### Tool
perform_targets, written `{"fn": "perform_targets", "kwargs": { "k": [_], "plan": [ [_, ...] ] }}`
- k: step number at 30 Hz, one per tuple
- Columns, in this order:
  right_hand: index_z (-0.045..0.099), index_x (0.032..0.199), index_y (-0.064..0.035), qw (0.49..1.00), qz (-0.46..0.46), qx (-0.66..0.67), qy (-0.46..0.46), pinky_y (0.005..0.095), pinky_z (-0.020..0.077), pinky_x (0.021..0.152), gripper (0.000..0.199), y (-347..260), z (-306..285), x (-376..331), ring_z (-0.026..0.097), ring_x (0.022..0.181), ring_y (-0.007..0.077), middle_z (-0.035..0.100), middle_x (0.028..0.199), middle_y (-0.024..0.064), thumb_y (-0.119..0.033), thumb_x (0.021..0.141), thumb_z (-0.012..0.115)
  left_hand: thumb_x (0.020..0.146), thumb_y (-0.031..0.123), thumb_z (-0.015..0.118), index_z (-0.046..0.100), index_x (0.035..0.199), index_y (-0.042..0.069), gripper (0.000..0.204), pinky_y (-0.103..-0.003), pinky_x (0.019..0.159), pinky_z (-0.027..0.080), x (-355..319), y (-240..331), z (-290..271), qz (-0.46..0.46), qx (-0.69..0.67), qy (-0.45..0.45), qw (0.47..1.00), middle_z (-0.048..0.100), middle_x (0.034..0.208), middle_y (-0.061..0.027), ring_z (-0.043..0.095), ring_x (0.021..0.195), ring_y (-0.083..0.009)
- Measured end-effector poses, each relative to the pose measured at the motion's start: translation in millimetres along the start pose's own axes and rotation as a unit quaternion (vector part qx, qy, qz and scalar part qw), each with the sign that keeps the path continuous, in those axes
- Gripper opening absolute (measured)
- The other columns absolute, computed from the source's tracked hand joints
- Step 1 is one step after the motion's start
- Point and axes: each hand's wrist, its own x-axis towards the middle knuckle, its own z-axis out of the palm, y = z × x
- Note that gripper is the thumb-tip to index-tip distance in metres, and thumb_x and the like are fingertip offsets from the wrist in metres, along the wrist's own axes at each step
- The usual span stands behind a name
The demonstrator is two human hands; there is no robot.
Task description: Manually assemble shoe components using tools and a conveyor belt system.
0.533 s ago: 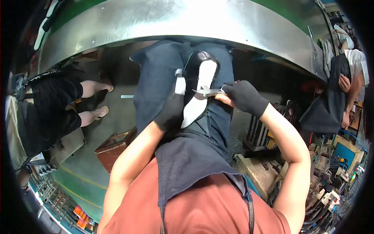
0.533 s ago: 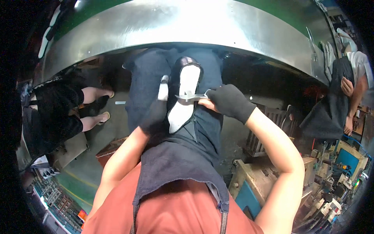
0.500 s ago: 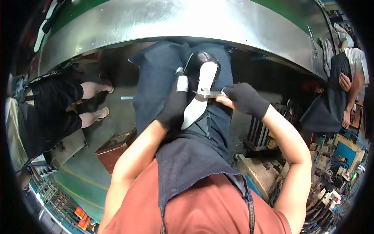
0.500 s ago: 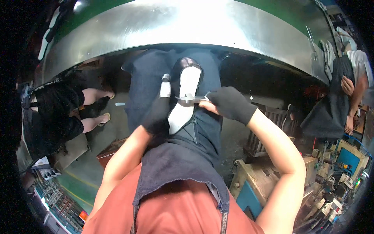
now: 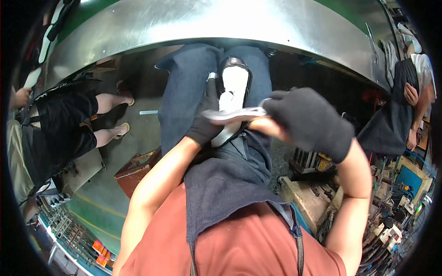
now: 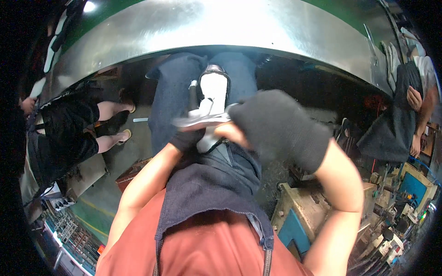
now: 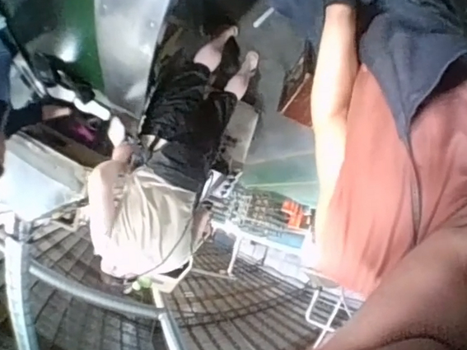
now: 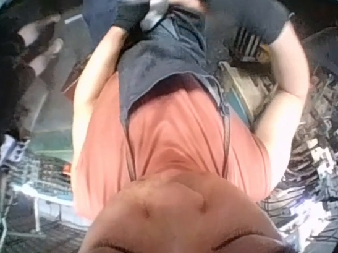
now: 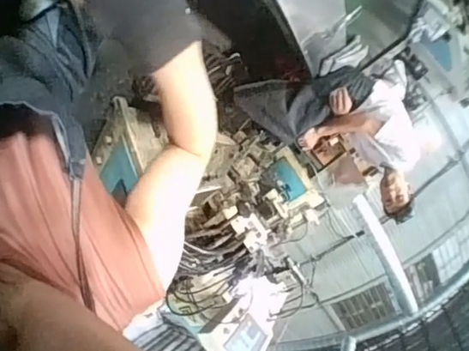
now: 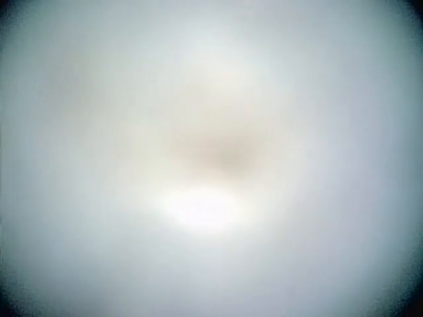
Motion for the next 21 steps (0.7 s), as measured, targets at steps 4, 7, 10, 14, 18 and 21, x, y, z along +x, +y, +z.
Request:
{"fn": "perform_targets", "kwargs": {
  "k": [4, 7, 10, 14, 18, 21],
  "plan": [
    [0.063, 0.081, -0.0054, 0.974, -0.087, 0.152, 0.143, 0.0452, 0.0485, 0.063, 0.043, 42.3, 98.9, 2.8, 0.062, 0.072, 0.0390, 0.061, 0.076, 0.0170, -0.046, 0.095, 0.058, 0.091, 0.020, 0.065, 0.025, 0.148, -0.009, 0.075, -0.044, 0.110, 0.038, -17.1, -5.9, -20.4, -0.052, -0.069, -0.196, 0.977, 0.029, 0.149, -0.0356, 0.043, 0.132, -0.0453],
    [0.067, 0.094, -0.0011, 0.987, 0.052, 0.135, -0.074, 0.0441, 0.0508, 0.067, 0.052, 49.5, 110.0, -10.5, 0.065, 0.076, 0.0388, 0.066, 0.086, 0.0212, -0.050, 0.098, 0.050, 0.089, 0.016, 0.064, 0.011, 0.154, -0.004, 0.086, -0.037, 0.119, 0.023, -33.3, 3.2, -20.6, -0.035, -0.055, -0.136, 0.989, 0.017, 0.160, -0.0265, 0.022, 0.149, -0.0335],
    [0.066, 0.090, 0.0000, 0.970, 0.004, 0.237, 0.047, 0.0437, 0.0491, 0.066, 0.048, 21.1, 121.2, -28.8, 0.064, 0.074, 0.0374, 0.065, 0.081, 0.0211, -0.045, 0.099, 0.052, 0.091, 0.017, 0.064, 0.010, 0.153, -0.009, 0.086, -0.040, 0.121, 0.016, -62.2, 10.9, -24.4, -0.085, -0.070, -0.145, 0.983, 0.013, 0.160, -0.0294, 0.013, 0.151, -0.0361],
    [0.063, 0.089, 0.0010, 0.942, 0.059, 0.331, 0.022, 0.0411, 0.0466, 0.065, 0.044, 30.3, 147.2, -47.2, 0.061, 0.069, 0.0343, 0.061, 0.077, 0.0210, -0.041, 0.100, 0.054, 0.088, 0.015, 0.065, 0.011, 0.152, -0.011, 0.088, -0.041, 0.122, 0.014, -63.4, 4.9, -14.3, -0.016, -0.053, -0.102, 0.993, 0.016, 0.159, -0.0287, 0.013, 0.150, -0.0384],
    [0.064, 0.093, 0.0023, 0.921, 0.149, 0.355, -0.056, 0.0361, 0.0459, 0.066, 0.044, 14.4, 117.3, -34.8, 0.056, 0.068, 0.0247, 0.061, 0.076, 0.0178, -0.040, 0.100, 0.054, 0.084, 0.008, 0.063, 0.014, 0.152, -0.011, 0.085, -0.041, 0.122, 0.014, -66.5, 3.9, -9.9, 0.044, -0.045, -0.080, 0.995, 0.018, 0.159, -0.0287, 0.014, 0.150, -0.0378],
    [0.065, 0.093, 0.0009, 0.932, 0.167, 0.318, -0.051, 0.0366, 0.0479, 0.065, 0.044, -3.2, 114.2, -28.0, 0.061, 0.068, 0.0238, 0.064, 0.077, 0.0166, -0.042, 0.099, 0.055, 0.083, 0.006, 0.061, 0.015, 0.151, -0.011, 0.084, -0.041, 0.122, 0.013, -68.5, 1.6, -10.0, 0.048, -0.055, -0.072, 0.995, 0.018, 0.159, -0.0288, 0.014, 0.150, -0.0379]
  ]
}}
